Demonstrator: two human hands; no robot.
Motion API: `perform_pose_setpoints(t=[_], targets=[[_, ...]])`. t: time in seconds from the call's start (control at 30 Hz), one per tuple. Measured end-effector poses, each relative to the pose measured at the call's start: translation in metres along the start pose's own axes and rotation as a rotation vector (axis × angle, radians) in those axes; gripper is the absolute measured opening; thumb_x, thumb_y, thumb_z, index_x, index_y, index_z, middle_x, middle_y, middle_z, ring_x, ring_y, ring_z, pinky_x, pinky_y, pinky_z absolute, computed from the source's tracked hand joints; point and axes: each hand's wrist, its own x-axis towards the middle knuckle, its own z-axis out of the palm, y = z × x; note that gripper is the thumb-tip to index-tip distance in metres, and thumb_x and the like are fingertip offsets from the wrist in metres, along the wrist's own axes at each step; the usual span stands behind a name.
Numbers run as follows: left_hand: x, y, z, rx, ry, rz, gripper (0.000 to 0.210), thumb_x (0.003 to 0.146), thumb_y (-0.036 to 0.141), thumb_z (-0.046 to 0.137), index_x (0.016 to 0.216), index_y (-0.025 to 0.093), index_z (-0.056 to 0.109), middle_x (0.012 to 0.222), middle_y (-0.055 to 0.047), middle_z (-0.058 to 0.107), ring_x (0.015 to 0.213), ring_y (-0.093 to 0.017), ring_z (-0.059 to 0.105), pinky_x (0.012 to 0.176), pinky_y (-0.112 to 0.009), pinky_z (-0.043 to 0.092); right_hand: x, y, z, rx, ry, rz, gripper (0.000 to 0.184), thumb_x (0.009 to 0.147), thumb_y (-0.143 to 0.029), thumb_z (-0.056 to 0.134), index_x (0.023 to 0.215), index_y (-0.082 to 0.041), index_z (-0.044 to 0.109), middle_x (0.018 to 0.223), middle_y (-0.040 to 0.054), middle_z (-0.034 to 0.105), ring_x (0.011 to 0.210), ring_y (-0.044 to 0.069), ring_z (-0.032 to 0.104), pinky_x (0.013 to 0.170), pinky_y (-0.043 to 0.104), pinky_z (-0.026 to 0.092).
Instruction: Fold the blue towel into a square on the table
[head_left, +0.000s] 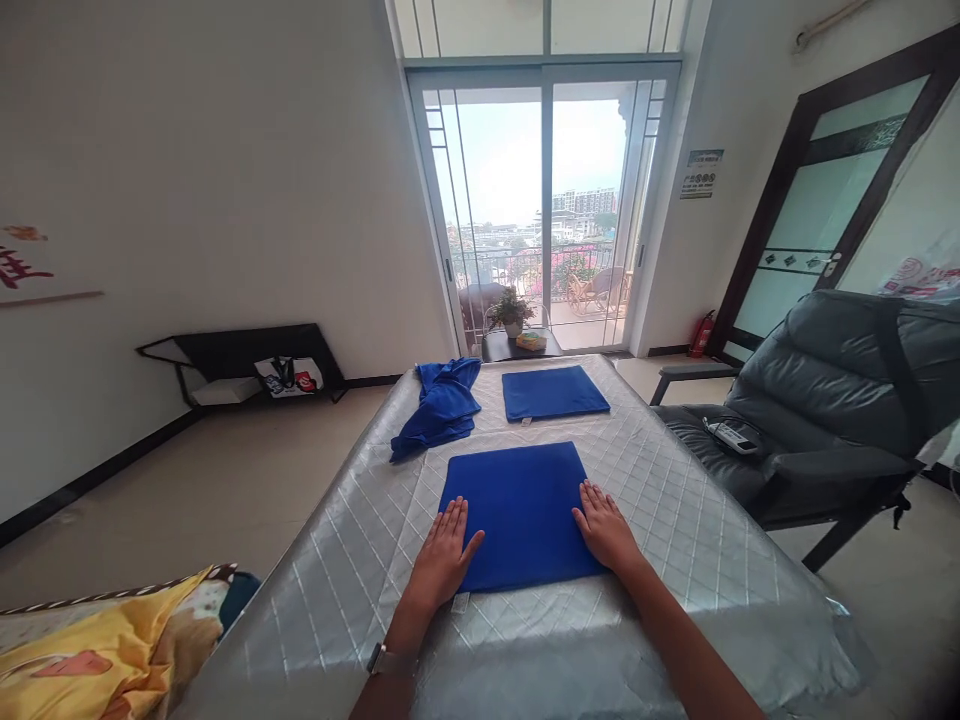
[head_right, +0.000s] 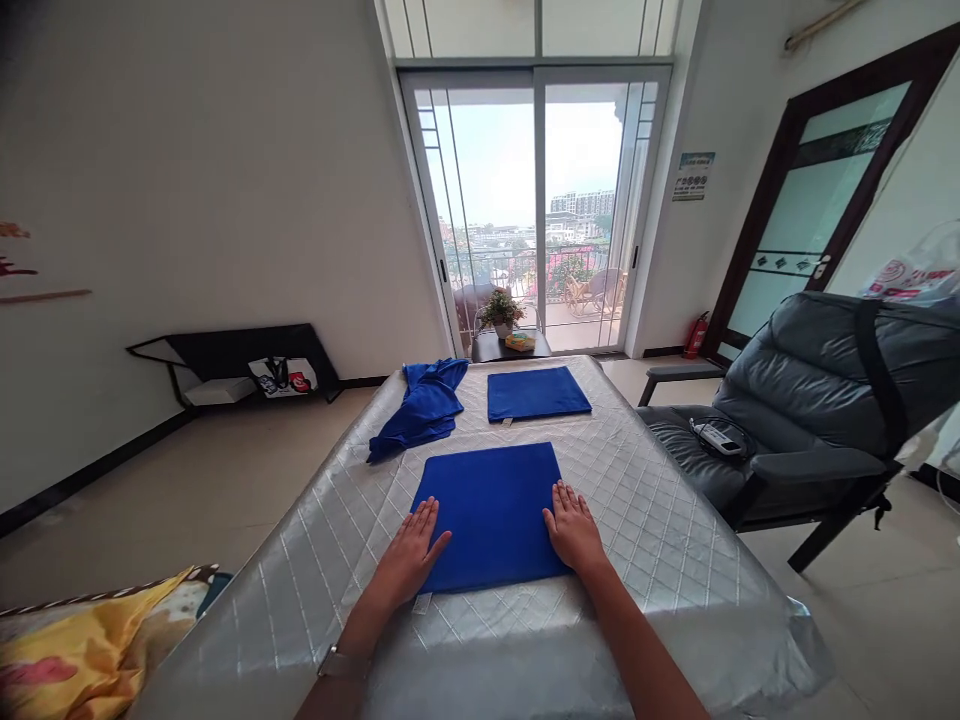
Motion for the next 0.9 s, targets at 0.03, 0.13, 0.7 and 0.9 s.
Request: perform_pose_setpoints(t=[0.03, 0.13, 0.7, 0.9], targets=[[0.003, 0.009, -0.001, -0.009, -0.014, 0.039, 0.074, 0.101, 0.062, 0.018, 0.159, 0.016, 0.017, 0.165, -0.01, 0.022, 0.152, -0.023, 0.02, 0.124, -0.046, 0.022, 0.0, 0.0, 0.0, 0.011, -0.004, 0.002, 0.065, 0.102, -0.04, 0.023, 0.158, -0.007, 0.022, 0.165, 0.0116, 0.019, 0.153, 0.022, 0.015, 0.125, 0.042, 0.014], [0.015, 0.048, -0.006, -0.033, -0.072, 0.196, 0.072, 0.101, 0.06, 0.017, 0.159, 0.018, 0.02, 0.165, -0.008, 0.023, 0.152, -0.022, 0.02, 0.124, -0.044, 0.024, 0.001, 0.0, 0.001, 0.026, 0.0, 0.006, 0.065, 0.102, -0.041, 0.023, 0.158, -0.008, 0.023, 0.165, 0.011, 0.019, 0.153, 0.022, 0.016, 0.125, 0.042, 0.013], [0.091, 0.182, 0.029, -0.131, 0.036, 0.384, 0.066, 0.104, 0.049, 0.01, 0.157, 0.012, 0.027, 0.162, -0.01, 0.032, 0.152, -0.019, 0.021, 0.125, -0.04, 0.02, -0.001, 0.003, 0.005, -0.074, 0.031, -0.018, 0.062, 0.096, -0.022, 0.029, 0.158, -0.012, 0.027, 0.165, 0.0081, 0.024, 0.152, 0.022, 0.02, 0.124, 0.039, 0.016], [0.09, 0.182, 0.03, -0.135, 0.038, 0.353, 0.064, 0.103, 0.045, 0.012, 0.158, 0.014, 0.024, 0.162, -0.009, 0.031, 0.153, -0.021, 0.02, 0.125, -0.044, 0.02, -0.001, 0.0, 0.001, -0.039, 0.006, -0.002, 0.063, 0.097, -0.026, 0.028, 0.158, -0.009, 0.025, 0.165, 0.0088, 0.022, 0.153, 0.022, 0.019, 0.124, 0.04, 0.015]])
